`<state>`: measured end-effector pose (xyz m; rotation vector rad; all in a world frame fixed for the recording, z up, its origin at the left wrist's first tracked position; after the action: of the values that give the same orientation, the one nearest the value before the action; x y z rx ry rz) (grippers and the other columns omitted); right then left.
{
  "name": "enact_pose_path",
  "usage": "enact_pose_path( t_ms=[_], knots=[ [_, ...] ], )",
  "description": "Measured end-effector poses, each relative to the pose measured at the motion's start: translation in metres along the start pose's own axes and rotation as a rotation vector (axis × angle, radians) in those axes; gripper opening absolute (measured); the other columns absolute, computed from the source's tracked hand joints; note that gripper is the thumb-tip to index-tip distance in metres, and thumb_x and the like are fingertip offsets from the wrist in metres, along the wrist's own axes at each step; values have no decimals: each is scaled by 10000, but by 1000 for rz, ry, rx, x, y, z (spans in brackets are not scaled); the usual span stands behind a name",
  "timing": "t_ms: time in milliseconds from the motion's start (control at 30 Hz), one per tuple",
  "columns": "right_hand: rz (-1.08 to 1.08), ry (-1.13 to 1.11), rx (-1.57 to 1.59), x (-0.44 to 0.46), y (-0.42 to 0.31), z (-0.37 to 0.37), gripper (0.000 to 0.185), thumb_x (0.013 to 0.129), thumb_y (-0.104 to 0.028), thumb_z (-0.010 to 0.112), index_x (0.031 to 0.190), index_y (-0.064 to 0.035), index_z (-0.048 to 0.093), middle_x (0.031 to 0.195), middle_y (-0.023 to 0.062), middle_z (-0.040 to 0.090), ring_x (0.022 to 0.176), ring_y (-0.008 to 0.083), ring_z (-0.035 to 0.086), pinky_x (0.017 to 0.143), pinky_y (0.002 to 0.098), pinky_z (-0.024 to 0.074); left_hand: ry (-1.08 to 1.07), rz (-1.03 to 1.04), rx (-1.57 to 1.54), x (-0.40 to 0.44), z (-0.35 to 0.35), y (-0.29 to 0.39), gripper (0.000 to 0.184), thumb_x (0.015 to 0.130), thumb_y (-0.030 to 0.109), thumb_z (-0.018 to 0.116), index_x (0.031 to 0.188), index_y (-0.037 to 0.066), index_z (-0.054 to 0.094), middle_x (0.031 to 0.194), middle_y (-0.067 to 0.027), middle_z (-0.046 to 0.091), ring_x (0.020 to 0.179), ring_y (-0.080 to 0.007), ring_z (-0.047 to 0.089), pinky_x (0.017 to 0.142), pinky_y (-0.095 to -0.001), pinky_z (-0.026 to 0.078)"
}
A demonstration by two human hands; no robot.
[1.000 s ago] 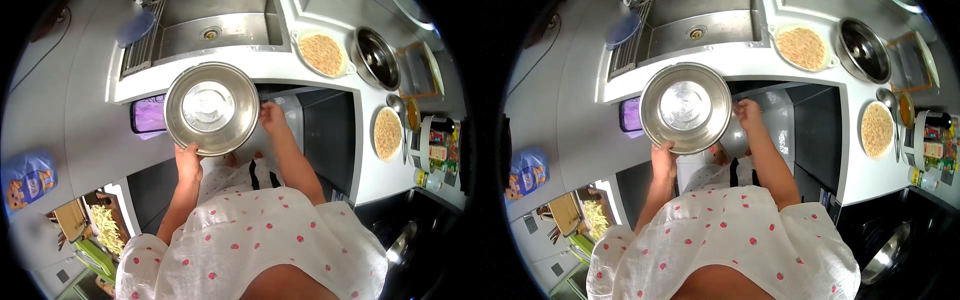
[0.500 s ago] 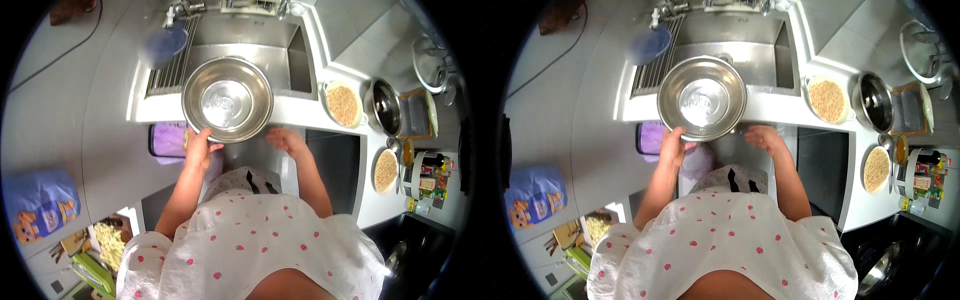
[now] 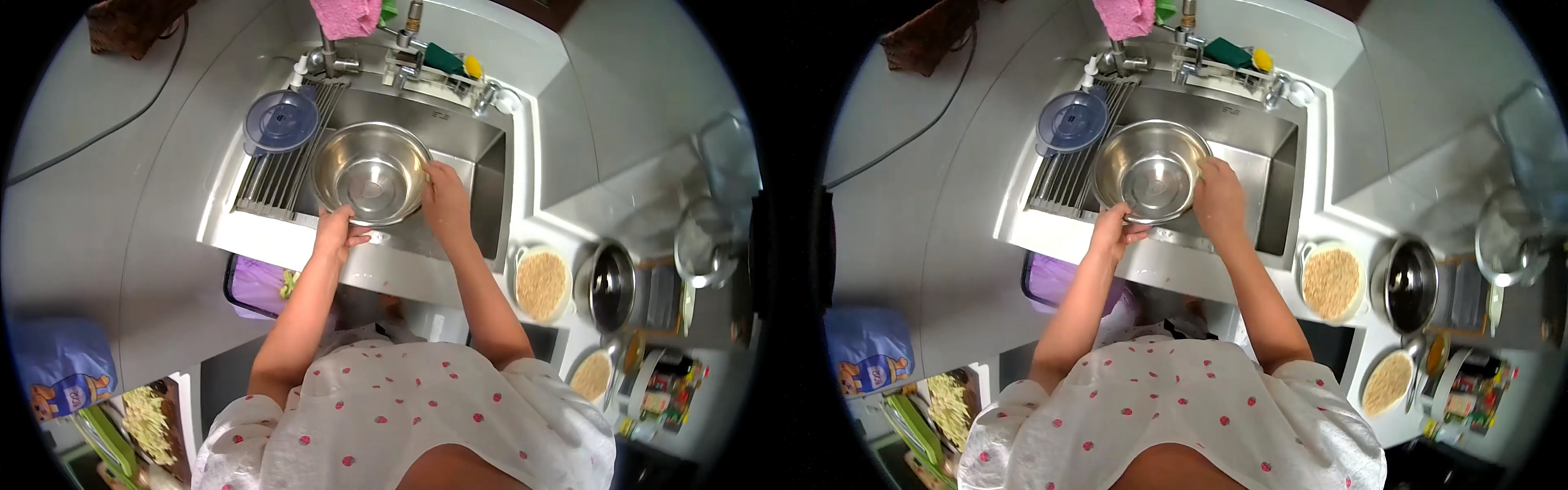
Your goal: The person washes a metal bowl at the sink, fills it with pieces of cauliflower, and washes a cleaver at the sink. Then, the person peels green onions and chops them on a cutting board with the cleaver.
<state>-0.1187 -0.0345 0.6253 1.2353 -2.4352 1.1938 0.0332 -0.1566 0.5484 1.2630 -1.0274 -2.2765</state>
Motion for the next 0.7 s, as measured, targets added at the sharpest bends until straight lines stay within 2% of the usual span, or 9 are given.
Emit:
enact_pose_path(
  t_ms=[67,100,167,233,333,567,700],
  knots=[
    [-89,-32,-6,32,4,19,305,785,-24,539,1086,0,578,1107,167,580,1017,333,559,867,401,461,80,41,113,17,7,1,460,775,79,488,1202,23,328,932,-188,574,648,-276,658,427,-295,543],
    [-162,-65,4,49,5,33,323,785,-31,546,1107,-3,562,1143,171,561,1047,336,541,890,395,448,66,-5,89,27,11,-1,538,766,83,503,1249,90,267,988,-189,556,604,-266,650,407,-301,546],
    [-237,-115,24,81,10,64,343,786,-39,552,1127,-6,546,1178,174,541,1077,339,523,914,390,435,90,6,101,33,24,7,547,763,86,509,1253,93,265,1016,-182,541,597,-261,647,407,-299,546],
    [-399,-70,-68,111,9,92,390,775,-47,564,1156,19,514,1206,199,513,1122,353,490,939,406,420,91,1,135,44,35,15,570,769,101,518,1271,107,248,1073,-157,498,596,-245,643,405,-290,545],
    [-468,-66,-97,154,5,124,399,757,-32,557,1147,33,511,1209,201,505,1149,359,467,954,418,407,96,31,131,58,47,25,568,782,117,519,1277,109,240,1054,-147,499,605,-235,642,402,-286,541],
    [-455,-16,-176,222,-2,174,353,746,-6,506,1097,31,502,1196,200,498,1144,354,453,914,409,421,97,-17,134,89,60,41,541,799,156,521,1265,90,254,1017,-157,537,603,-211,638,402,-277,528],
    [-535,77,-381,250,-3,194,318,787,-86,484,1090,8,511,1211,186,495,1157,320,456,872,430,426,79,5,103,99,65,50,544,793,158,522,1267,87,265,1004,-160,552,622,-223,648,394,-273,513]
  ],
)
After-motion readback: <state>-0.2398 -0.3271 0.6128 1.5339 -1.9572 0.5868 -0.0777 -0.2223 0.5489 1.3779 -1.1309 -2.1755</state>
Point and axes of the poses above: each hand's wrist, its own x-axis towards the middle knuckle, its own z-axis out of the palm, y = z × x, the point moved 5 cm from there along x, towards the middle knuckle
